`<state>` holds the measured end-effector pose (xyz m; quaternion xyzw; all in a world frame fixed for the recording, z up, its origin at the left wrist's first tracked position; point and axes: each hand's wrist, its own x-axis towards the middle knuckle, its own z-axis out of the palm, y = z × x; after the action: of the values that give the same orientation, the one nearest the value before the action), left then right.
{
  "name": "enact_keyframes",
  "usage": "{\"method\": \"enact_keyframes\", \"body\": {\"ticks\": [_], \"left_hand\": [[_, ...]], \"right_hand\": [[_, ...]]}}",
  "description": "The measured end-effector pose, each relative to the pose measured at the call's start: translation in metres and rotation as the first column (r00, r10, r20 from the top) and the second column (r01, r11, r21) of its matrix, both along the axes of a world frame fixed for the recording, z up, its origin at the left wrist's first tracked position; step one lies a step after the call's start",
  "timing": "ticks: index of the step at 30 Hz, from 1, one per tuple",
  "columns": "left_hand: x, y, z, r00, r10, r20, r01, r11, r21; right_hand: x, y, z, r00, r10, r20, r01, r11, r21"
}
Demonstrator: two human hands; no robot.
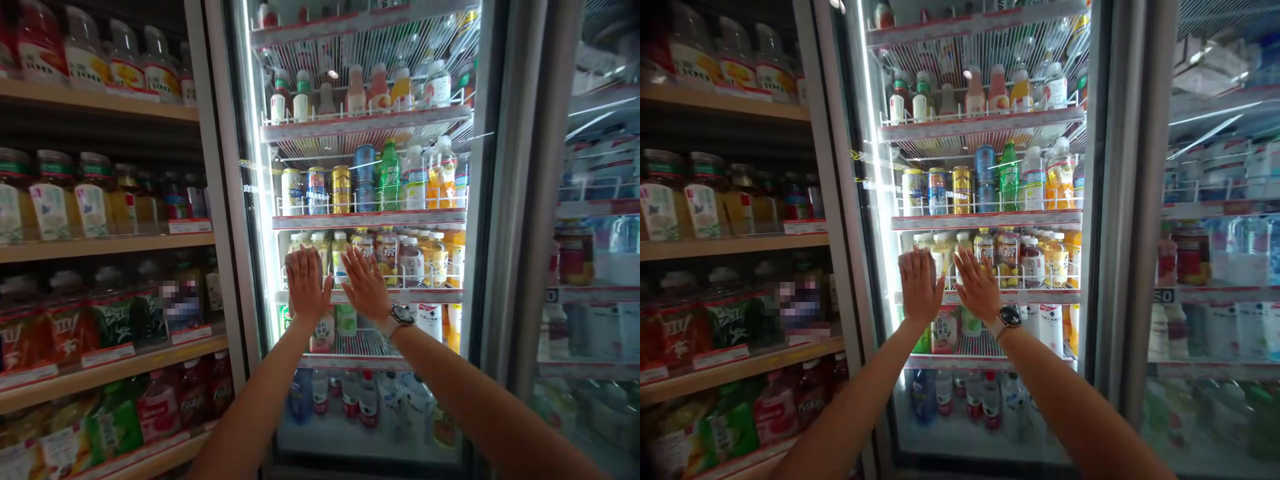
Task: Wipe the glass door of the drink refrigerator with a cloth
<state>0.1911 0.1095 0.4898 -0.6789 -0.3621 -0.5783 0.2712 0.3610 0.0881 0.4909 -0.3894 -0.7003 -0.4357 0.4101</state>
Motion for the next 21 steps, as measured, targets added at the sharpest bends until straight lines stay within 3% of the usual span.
{"method": "enact_keyframes", "body": {"ticks": [2,5,7,12,14,15,17,21], "left_hand": [[0.007,0.005,0.004,0.986,0.161,-0.035,-0.159,0.986,0.05],[0.008,0.009,-0.008,0.966,0.247,-0.078,-0.238,0.965,0.108],[0.004,0.009,-0.033,0.956,0.266,-0.126,-0.248,0.958,0.141],[-0.027,0.002,-0.115,0.908,0.265,-0.325,-0.212,0.958,0.192],[-0.045,0.001,-0.123,0.858,0.244,-0.453,-0.163,0.964,0.21],[-0.055,0.002,-0.116,0.825,0.232,-0.516,-0.14,0.968,0.21],[-0.071,0.007,-0.082,0.785,0.218,-0.58,-0.126,0.973,0.195],[-0.085,0.022,0.019,0.893,0.228,-0.388,-0.191,0.972,0.134]], "right_hand": [[-0.001,0.006,-0.003,0.999,-0.037,0.001,0.037,0.999,0.035],[-0.007,0.011,-0.006,0.997,-0.067,-0.037,0.069,0.996,0.056],[-0.01,0.011,-0.009,0.995,-0.073,-0.065,0.076,0.996,0.054],[-0.012,0.008,-0.026,0.993,-0.072,-0.09,0.075,0.997,0.027],[-0.013,0.007,-0.035,0.995,-0.064,-0.079,0.066,0.998,0.023],[-0.013,0.007,-0.039,0.995,-0.061,-0.075,0.062,0.998,0.018],[-0.013,0.007,-0.043,0.996,-0.053,-0.072,0.054,0.998,0.012],[-0.013,0.007,-0.044,0.996,-0.049,-0.076,0.051,0.998,0.024]]}}
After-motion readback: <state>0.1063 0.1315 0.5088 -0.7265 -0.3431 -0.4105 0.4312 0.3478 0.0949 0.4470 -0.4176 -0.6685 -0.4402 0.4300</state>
